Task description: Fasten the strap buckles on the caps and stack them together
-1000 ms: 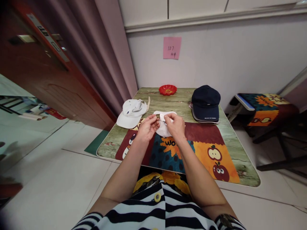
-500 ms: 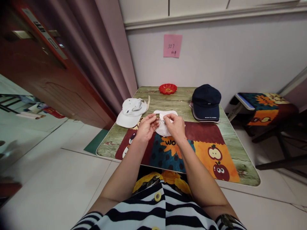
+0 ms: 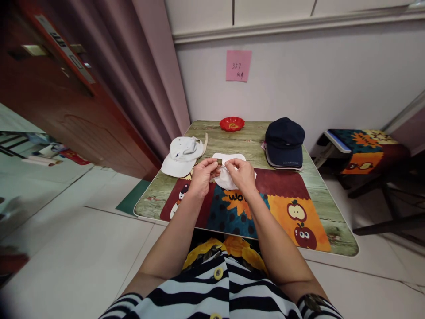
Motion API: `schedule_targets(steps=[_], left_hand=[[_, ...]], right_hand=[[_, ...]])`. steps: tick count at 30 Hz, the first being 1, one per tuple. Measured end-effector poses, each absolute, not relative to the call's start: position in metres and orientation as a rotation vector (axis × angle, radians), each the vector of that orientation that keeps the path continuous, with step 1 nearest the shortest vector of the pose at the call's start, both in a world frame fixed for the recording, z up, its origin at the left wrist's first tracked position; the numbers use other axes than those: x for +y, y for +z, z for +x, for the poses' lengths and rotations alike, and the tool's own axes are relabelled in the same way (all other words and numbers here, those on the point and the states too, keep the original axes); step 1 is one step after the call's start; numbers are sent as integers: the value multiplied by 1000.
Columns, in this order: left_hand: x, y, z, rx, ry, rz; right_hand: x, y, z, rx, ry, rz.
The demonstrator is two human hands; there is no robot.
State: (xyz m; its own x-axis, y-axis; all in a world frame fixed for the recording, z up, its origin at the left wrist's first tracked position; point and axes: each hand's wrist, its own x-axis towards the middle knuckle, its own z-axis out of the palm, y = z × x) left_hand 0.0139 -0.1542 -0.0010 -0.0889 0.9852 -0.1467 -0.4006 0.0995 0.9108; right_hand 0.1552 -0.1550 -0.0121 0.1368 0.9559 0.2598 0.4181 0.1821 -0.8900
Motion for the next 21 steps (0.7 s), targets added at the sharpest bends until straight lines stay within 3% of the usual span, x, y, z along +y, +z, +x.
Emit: schedule_targets(steps=[21], left_hand=[[-157, 1, 9, 978, 1434, 917]], right_hand=[[-161, 8, 164, -1764, 338, -1414]])
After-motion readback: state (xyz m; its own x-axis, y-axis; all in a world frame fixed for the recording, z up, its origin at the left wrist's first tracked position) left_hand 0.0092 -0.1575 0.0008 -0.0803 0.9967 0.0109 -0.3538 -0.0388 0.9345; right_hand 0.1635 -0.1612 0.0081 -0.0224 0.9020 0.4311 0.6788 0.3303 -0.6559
